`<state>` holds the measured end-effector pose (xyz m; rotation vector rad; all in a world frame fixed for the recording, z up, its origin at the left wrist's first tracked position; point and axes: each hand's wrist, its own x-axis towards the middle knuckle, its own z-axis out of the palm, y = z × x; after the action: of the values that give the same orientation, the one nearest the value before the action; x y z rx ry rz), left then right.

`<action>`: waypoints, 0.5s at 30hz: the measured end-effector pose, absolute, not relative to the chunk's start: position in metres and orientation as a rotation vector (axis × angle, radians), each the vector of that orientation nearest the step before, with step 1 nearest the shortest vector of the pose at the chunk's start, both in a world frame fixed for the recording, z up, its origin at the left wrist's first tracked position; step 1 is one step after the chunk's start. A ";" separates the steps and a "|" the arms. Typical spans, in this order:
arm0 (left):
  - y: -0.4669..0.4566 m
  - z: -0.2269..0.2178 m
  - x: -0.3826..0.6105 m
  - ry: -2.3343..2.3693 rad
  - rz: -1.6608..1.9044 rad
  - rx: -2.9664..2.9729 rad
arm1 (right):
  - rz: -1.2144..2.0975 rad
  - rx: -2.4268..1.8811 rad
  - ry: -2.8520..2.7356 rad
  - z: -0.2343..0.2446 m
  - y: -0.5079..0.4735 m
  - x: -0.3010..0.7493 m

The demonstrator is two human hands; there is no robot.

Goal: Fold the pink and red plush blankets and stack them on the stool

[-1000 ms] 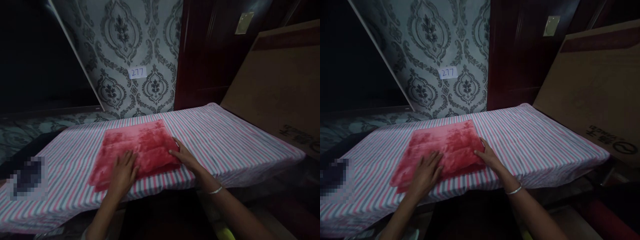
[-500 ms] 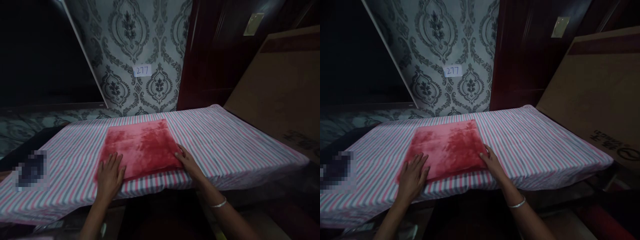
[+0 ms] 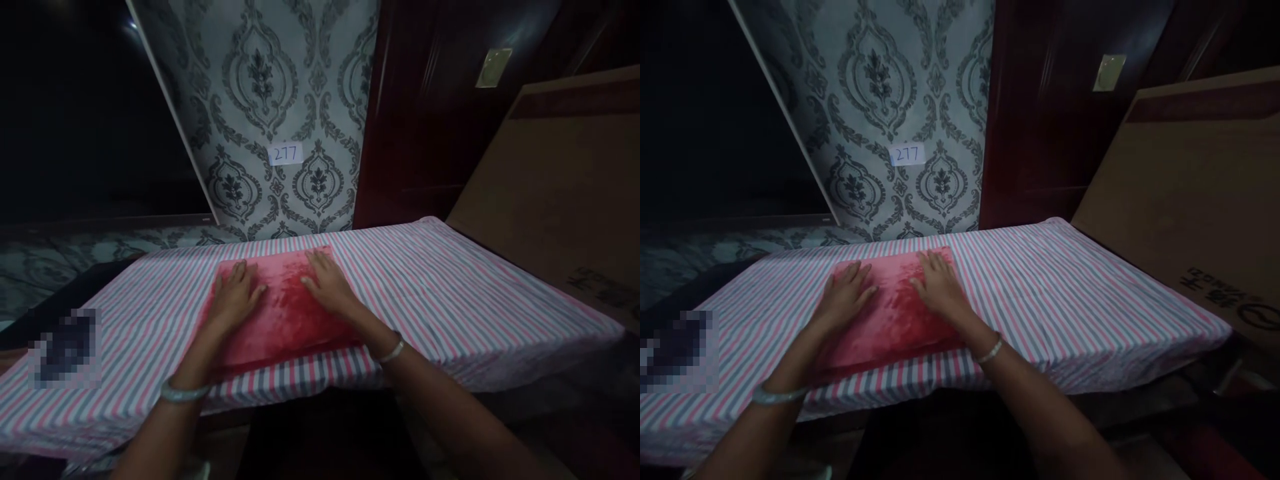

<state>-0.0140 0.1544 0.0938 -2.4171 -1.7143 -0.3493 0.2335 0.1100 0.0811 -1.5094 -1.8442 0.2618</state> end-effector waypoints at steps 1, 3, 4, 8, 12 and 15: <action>0.166 0.098 -0.015 -1.747 -0.320 -2.398 | 0.249 -1.578 -1.887 0.088 0.126 0.225; 0.186 0.100 -0.017 -1.819 -0.263 -2.354 | 0.215 -1.726 -1.918 0.091 0.153 0.213; 0.193 0.097 -0.018 -1.867 -0.232 -2.332 | 0.192 -1.792 -1.914 0.087 0.162 0.210; 0.210 0.062 -0.025 -2.060 -0.223 -2.298 | 0.085 -1.881 -1.877 0.047 0.179 0.213; 0.220 0.033 -0.038 -2.094 -0.394 -2.363 | 0.045 -1.843 -1.873 0.018 0.183 0.224; 0.230 0.024 -0.048 -2.125 -0.517 -2.389 | 0.060 -1.846 -1.868 0.012 0.188 0.227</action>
<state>-0.0477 0.2297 0.0240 -2.3887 -2.1246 -0.5167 0.2273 0.1878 0.0117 -1.8460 -1.8678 0.0603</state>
